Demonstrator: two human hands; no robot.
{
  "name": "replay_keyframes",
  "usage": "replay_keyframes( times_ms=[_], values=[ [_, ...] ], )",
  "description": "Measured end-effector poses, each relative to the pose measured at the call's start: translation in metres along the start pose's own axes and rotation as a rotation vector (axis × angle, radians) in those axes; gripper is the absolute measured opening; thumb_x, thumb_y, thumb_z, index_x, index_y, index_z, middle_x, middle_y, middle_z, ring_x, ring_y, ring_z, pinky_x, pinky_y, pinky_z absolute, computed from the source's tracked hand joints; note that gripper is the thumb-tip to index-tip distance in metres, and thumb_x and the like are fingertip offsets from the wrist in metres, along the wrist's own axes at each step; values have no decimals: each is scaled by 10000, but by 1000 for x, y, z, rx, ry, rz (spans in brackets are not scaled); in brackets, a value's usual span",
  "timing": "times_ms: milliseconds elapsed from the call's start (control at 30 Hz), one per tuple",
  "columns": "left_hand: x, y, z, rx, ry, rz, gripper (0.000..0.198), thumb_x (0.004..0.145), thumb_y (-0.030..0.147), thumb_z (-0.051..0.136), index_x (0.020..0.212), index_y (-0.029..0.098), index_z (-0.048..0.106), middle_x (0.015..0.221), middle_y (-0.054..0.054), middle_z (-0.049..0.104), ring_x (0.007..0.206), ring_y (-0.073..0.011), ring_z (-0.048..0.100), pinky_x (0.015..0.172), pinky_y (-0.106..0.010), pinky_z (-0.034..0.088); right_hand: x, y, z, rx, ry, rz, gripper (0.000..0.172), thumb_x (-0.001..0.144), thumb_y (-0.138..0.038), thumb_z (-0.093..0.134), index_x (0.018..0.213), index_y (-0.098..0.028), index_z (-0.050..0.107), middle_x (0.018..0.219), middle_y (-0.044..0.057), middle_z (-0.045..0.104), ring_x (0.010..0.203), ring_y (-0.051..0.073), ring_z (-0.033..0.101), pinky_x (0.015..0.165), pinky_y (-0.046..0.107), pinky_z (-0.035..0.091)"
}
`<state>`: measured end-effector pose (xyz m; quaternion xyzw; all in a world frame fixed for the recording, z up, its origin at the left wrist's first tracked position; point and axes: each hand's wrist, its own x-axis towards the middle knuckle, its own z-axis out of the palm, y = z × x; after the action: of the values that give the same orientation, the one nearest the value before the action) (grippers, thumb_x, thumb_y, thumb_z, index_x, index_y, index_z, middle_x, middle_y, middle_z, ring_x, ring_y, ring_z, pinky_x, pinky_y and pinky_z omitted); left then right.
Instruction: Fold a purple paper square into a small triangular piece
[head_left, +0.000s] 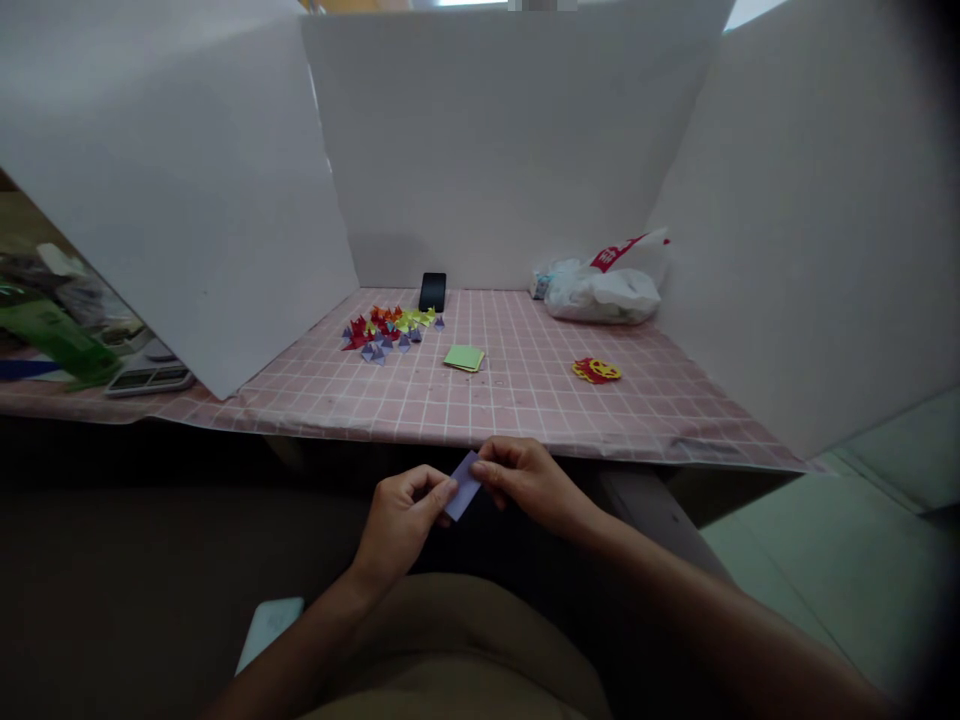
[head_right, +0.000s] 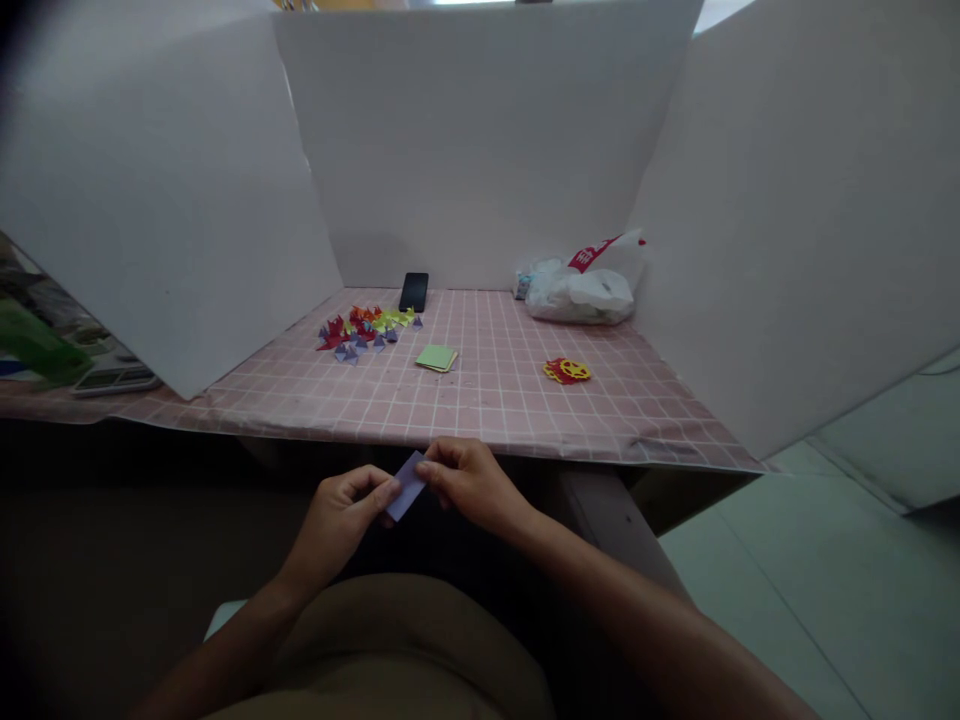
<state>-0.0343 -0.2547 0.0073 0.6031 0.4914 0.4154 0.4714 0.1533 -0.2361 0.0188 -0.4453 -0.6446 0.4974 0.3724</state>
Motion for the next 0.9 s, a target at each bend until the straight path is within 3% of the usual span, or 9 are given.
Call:
replay_keyframes(
  times_ms=[167,267,333,467,600,700,900],
  values=[
    [2,-1,1,10,-51,35,174,767,315,689,692,158,700,676,-11,635,657,-145,549,625,-240,420,-1,3,2,-53,-58,19,246,873,-318,579,673,-175,566,529,-46,522,413,75,446,417,206,300],
    [2,-3,2,-35,15,36,228,778,323,689,631,154,649,617,15,556,595,-117,484,571,-225,382,-2,4,5,-3,25,-17,362,927,-398,517,639,-178,536,531,-39,514,436,81,456,464,222,344],
    [2,-6,4,-81,53,15,256,791,340,686,626,156,621,591,29,519,561,-106,448,538,-219,361,-1,6,9,54,64,-25,349,902,-435,564,668,-175,543,564,-42,512,472,84,463,501,228,362],
    [1,-12,7,-125,65,7,271,817,357,672,645,157,609,590,31,520,558,-104,451,530,-216,359,0,13,16,123,-43,3,285,819,-411,659,712,-168,558,630,-34,522,556,98,466,548,234,366],
    [4,-16,6,-117,29,17,301,814,370,676,624,156,582,561,40,504,553,-101,450,546,-218,361,-1,17,16,-26,-57,-82,234,870,-301,551,680,-168,523,640,-30,481,598,106,424,572,244,332],
    [6,-16,4,-133,-10,8,247,782,364,706,689,151,625,637,20,577,603,-115,502,576,-223,400,-3,14,14,-190,-136,-110,209,861,-228,545,664,-165,512,636,-29,477,605,108,408,562,244,303],
    [5,-15,3,-182,163,20,234,808,369,695,739,161,615,614,39,573,560,-100,499,536,-202,401,1,12,8,-38,-132,-21,105,823,-242,618,771,-154,595,686,-10,568,639,124,500,609,252,375]
  ],
)
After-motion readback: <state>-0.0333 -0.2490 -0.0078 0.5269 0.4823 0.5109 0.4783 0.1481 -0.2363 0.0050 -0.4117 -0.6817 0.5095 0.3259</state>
